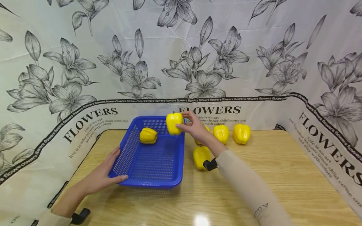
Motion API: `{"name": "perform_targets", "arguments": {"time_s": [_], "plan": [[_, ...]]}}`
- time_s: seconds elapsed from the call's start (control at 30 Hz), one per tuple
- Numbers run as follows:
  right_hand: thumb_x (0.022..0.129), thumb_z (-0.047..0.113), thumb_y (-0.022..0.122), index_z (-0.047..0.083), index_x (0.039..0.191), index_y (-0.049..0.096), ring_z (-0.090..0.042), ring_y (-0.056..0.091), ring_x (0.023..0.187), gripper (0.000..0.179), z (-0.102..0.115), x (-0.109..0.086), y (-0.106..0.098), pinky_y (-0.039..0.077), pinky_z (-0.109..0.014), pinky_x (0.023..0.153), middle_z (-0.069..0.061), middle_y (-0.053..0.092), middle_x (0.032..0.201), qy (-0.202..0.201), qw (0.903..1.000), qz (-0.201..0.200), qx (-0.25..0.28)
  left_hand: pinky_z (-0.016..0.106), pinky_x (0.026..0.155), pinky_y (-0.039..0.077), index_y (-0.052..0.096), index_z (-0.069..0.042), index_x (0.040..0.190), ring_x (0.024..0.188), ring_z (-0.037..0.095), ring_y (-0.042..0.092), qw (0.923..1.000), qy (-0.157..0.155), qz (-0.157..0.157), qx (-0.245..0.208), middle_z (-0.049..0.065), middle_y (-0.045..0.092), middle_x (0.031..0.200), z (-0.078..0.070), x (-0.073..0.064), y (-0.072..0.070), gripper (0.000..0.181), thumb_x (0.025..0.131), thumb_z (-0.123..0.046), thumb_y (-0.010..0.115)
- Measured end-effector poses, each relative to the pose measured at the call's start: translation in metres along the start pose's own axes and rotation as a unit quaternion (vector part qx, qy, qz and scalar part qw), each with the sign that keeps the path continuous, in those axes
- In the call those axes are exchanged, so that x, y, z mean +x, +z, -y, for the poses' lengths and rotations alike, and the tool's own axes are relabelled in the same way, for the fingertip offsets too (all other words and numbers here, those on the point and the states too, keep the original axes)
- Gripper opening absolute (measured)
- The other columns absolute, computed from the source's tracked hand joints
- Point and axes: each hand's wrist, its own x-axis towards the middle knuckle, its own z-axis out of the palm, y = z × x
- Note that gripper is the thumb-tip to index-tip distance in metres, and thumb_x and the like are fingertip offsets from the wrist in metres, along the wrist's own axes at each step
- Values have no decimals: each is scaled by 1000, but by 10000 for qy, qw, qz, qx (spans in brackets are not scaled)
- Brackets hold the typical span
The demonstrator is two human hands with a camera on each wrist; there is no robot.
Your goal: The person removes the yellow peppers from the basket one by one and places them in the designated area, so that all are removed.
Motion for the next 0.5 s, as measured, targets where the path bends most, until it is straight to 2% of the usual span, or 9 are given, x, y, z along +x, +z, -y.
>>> {"name": "perform_targets", "arguments": {"time_s": [0.17, 0.3, 0.5], "plan": [[97, 19, 73, 7, 148, 39, -43, 49, 137, 63, -7, -17, -18, 56, -47, 98, -18, 37, 156, 76, 9998, -61, -161, 68, 114, 30, 7, -10, 166, 152, 45, 19, 10000, -3, -21, -65, 11, 2, 172, -2, 1, 1, 113, 88, -61, 71], [96, 19, 74, 7, 147, 40, -45, 51, 134, 62, -10, -31, -32, 57, -42, 96, -18, 39, 155, 70, 9992, -107, -371, 68, 114, 30, 8, -9, 165, 153, 45, 19, 10000, -17, -13, -71, 11, 2, 172, -2, 0, 1, 113, 88, -63, 70], [97, 21, 74, 4, 149, 37, -48, 45, 138, 66, -13, -49, -52, 56, -39, 97, -21, 33, 159, 259, 9977, -237, -584, 69, 114, 29, 8, -9, 165, 153, 45, 17, 9999, -49, -23, -107, 11, 2, 172, -2, -1, 1, 113, 88, -61, 71]]}}
